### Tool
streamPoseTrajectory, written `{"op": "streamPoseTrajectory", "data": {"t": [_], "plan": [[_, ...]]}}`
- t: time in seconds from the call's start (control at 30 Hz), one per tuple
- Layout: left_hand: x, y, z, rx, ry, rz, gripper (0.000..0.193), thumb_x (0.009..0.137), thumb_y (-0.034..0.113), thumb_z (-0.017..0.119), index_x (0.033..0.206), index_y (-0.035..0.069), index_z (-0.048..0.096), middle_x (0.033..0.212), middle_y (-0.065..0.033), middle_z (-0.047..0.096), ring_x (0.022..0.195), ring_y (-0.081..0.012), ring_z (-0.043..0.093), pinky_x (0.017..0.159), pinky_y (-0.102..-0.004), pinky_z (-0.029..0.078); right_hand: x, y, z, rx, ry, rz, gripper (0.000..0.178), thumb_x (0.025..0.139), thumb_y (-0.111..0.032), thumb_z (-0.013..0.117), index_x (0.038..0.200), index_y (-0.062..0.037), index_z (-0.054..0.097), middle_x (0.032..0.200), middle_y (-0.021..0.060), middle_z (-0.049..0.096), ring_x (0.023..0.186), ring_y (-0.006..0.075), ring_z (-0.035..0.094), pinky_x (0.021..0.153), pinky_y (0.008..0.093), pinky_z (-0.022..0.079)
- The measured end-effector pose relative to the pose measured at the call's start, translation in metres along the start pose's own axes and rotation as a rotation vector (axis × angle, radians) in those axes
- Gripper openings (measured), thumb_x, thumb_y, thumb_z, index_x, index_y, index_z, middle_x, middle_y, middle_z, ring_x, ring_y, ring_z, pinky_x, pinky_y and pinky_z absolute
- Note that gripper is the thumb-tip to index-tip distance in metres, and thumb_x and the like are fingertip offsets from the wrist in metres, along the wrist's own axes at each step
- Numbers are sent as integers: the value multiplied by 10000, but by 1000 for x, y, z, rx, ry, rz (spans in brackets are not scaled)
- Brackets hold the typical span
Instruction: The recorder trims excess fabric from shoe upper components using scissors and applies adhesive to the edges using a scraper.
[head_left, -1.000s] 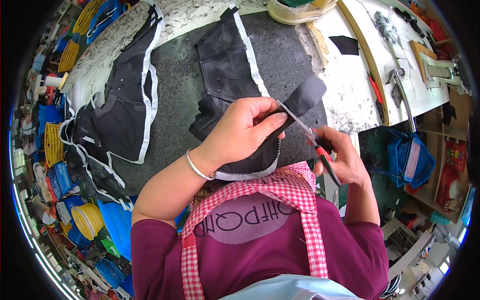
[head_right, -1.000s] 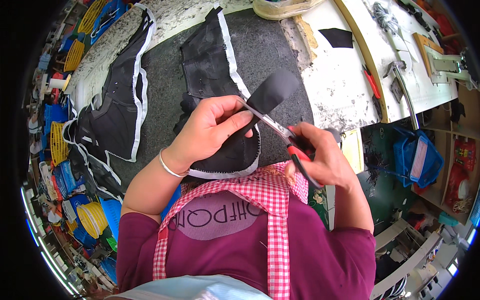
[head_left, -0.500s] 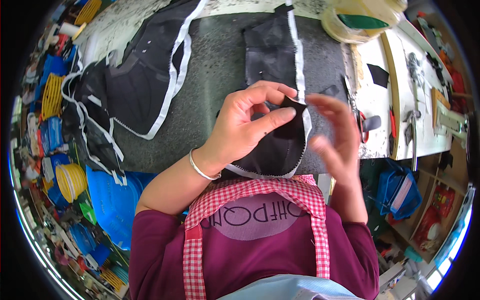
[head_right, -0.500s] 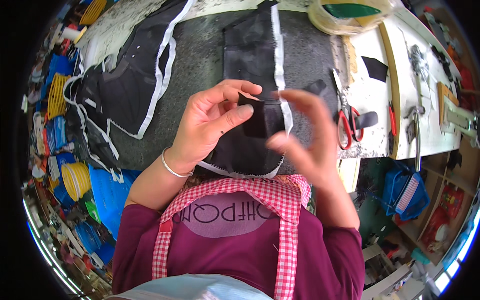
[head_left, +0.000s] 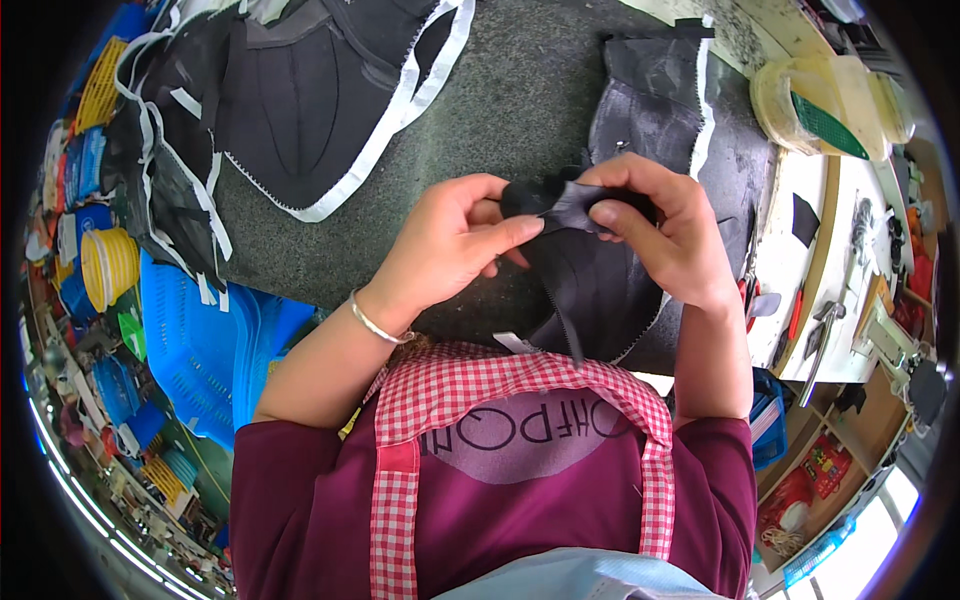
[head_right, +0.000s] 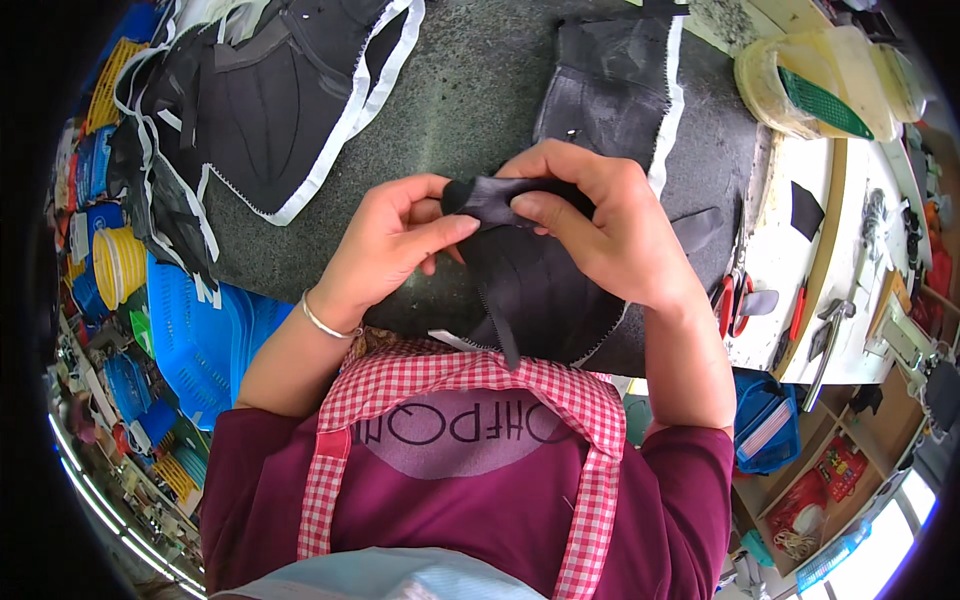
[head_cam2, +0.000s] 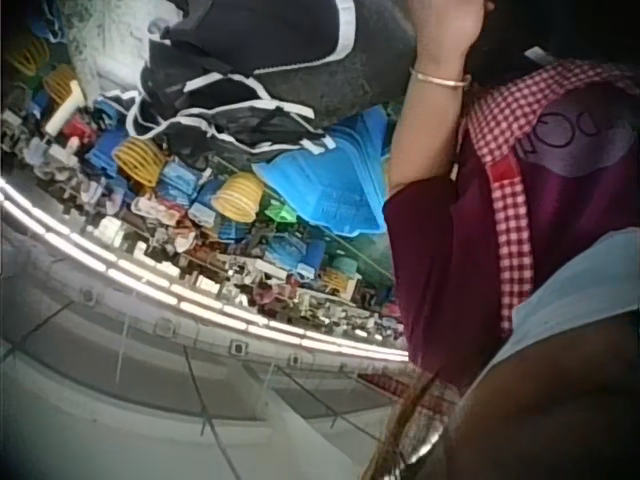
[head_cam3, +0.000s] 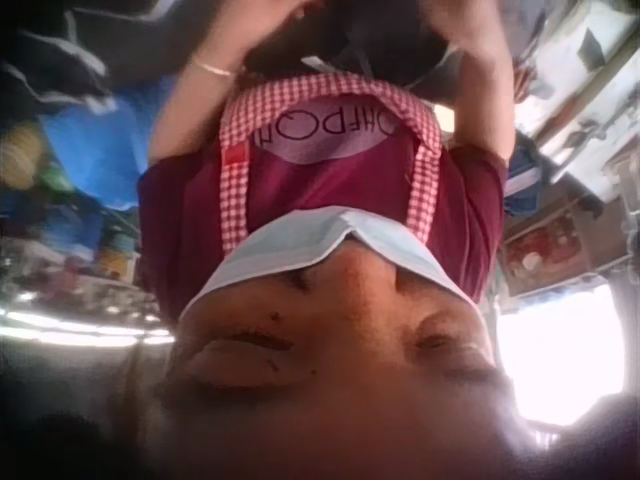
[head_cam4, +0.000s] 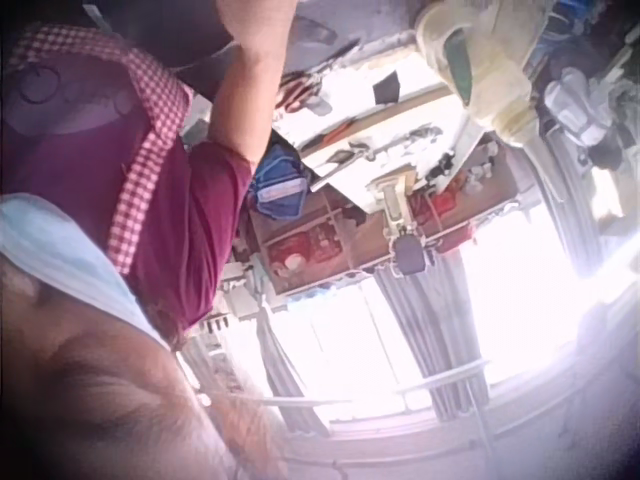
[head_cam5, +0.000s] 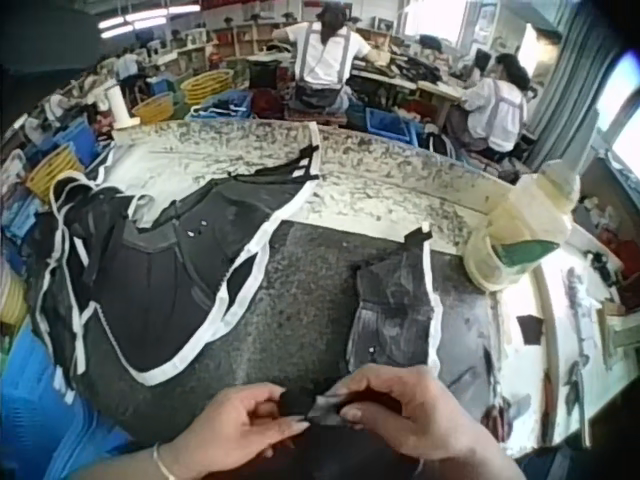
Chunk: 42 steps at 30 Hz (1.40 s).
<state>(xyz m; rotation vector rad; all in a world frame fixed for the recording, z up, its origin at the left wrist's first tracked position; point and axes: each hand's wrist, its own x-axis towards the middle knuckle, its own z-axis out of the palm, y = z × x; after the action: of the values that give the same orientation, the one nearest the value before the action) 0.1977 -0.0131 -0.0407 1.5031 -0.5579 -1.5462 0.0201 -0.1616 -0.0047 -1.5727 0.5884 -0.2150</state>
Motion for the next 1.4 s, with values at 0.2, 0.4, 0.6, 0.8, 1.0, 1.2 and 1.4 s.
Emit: {"op": "streamPoseTrajectory", "data": {"t": [0.2, 0.4, 0.6, 0.8, 1.0, 1.2, 1.4], "plan": [[-2, 4, -4, 25, 4, 58, 235, 923, 23, 639, 1142, -51, 596, 926, -49, 678, 727, -88, 641, 591, -225, 532, 12, 0, -12, -374, -177, -18, 187, 814, -96, 735, 950, 8, 659, 786, 126, 656, 706, 211, 638, 647, 328, 484], [-4, -8, -3, -244, -22, 130, 216, 905, -33, 605, 1118, -67, 595, 970, -75, 650, 803, -131, 667, 734, -257, 584, 17, -7, -6, -377, -213, -170, 125, 845, -85, 691, 917, 2, 637, 748, 129, 611, 669, 267, 600, 625, 338, 468], [0, -7, -1, 100, 34, 236, 179, 876, 58, 691, 1000, -59, 638, 820, -64, 691, 755, -104, 692, 642, -239, 555, 17, 8, -2, -83, -252, -201, 122, 878, -64, 650, 944, 30, 611, 813, 120, 608, 734, 245, 592, 674, 337, 463], [-3, 1, -9, 59, -54, 72, 206, 881, -48, 647, 1079, -83, 600, 979, -90, 668, 867, -136, 685, 743, -261, 586, 20, 4, -5, -307, -299, -243, 130, 877, -66, 649, 903, 40, 579, 908, 124, 615, 769, 220, 582, 689, 321, 447], [-7, 3, -11, -98, -173, 141, 261, 937, -58, 531, 1190, -104, 578, 1042, -114, 666, 938, -172, 684, 864, -313, 594, 19, -2, 7, -442, -251, -252, 131, 814, -62, 689, 878, 18, 607, 796, 154, 588, 721, 354, 591, 631, 404, 460], [-8, 4, -12, -40, -192, 108, 281, 929, -75, 510, 1201, -105, 573, 1054, -110, 663, 957, -156, 674, 879, -313, 590, 22, 0, 13, -526, -209, -269, 139, 801, -76, 698, 876, 5, 614, 790, 156, 588, 724, 370, 603, 625, 429, 463], [-7, 2, -13, -33, -191, 128, 280, 925, -78, 507, 1196, -100, 574, 1018, -91, 664, 923, -130, 667, 872, -302, 590, 22, 1, 19, -607, -174, -283, 137, 802, -95, 697, 868, -8, 615, 790, 146, 587, 723, 372, 614, 612, 441, 473]]}}
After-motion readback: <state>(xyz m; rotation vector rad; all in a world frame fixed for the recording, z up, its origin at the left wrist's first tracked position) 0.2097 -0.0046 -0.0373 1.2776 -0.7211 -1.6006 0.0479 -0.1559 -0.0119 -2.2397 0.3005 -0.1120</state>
